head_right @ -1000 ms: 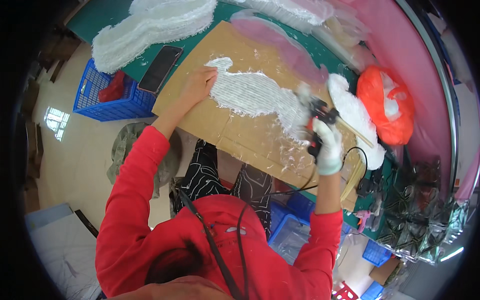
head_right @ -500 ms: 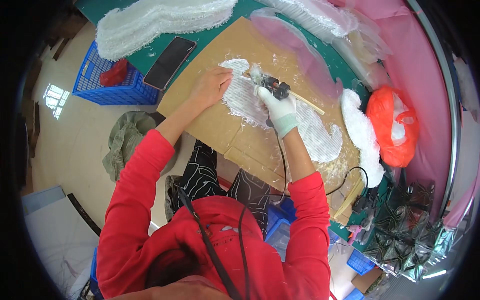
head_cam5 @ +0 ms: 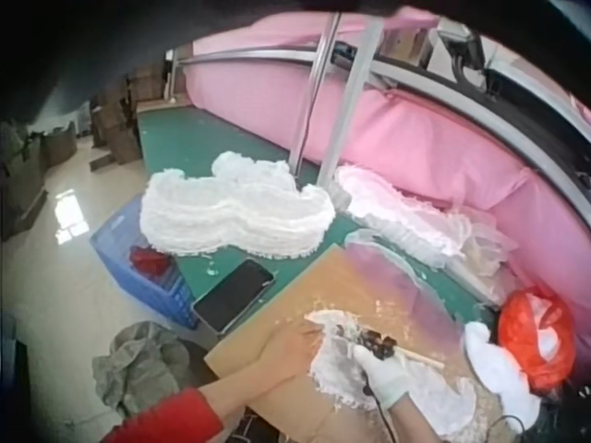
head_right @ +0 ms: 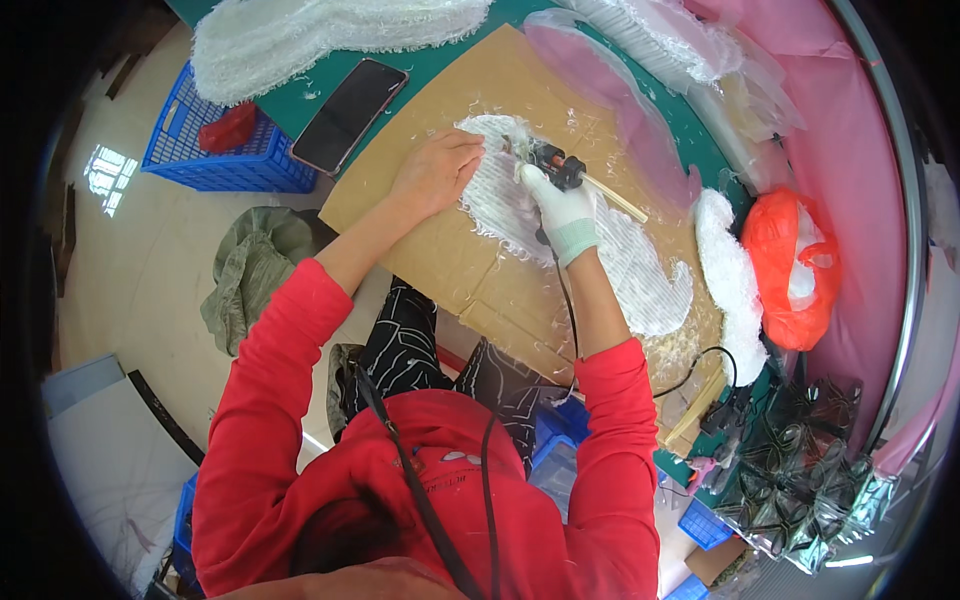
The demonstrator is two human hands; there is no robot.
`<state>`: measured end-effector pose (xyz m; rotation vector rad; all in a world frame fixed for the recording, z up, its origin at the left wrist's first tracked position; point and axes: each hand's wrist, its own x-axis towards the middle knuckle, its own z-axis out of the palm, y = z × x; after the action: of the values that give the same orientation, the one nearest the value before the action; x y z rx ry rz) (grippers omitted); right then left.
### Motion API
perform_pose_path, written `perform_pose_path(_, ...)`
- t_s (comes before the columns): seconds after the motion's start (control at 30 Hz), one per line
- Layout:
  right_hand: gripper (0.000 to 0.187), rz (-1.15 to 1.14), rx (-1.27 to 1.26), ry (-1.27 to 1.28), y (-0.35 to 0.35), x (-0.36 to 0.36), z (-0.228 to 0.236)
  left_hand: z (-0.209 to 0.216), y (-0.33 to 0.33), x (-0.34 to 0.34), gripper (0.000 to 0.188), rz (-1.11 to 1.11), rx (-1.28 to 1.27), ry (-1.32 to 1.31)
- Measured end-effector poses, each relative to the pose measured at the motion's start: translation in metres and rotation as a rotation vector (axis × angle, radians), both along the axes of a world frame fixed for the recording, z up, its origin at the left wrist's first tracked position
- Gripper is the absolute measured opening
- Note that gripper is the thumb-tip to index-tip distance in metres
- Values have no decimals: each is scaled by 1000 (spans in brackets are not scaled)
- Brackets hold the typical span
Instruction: Applying hot glue and attaching white faux fur to a cardboard base to assemble craft accessories.
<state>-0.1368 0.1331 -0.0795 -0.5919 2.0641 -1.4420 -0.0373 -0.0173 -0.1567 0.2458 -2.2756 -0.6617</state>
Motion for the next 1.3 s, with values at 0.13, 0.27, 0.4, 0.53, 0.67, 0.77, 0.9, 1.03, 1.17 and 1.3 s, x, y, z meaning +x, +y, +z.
perform_pose_path(0.13, 19, -2, -20, 5, -1, 2, -1, 2, 0, 1, 16, -19, 13, -60)
perform_pose_path(0.27, 19, -25, 20, -26, -3, 3, 0, 4, 1, 2, 17, -11, 20, -71)
perform_pose_path(0.4, 19, -29, -16, -36, -2, 4, 1, 3, 1, 0, 16, -11, 17, -65)
perform_pose_path(0.53, 21, -38, -11, -8, -3, 7, 2, 1, 0, 1, 16, -6, 22, -58)
perform_pose_path(0.67, 21, -51, -7, -3, -2, 2, -5, 1, 1, 1, 16, -14, 15, -50)
perform_pose_path(0.77, 20, -33, 33, 38, -5, 5, 0, 1, 0, 1, 16, -9, -2, -55)
perform_pose_path(0.9, 20, 4, 36, 79, -2, 2, -8, 1, 1, -1, 16, -9, 1, -39)
perform_pose_path(1.03, 21, 22, 4, 89, -3, 5, -5, 1, 0, 1, 16, -6, 1, -38)
perform_pose_path(1.17, 20, -4, 13, 43, -2, 7, -5, 1, 1, 0, 15, 0, 30, -34)
perform_pose_path(1.3, 18, -13, -55, 57, 2, 2, -9, 1, 1, -1, 15, -3, 25, -34)
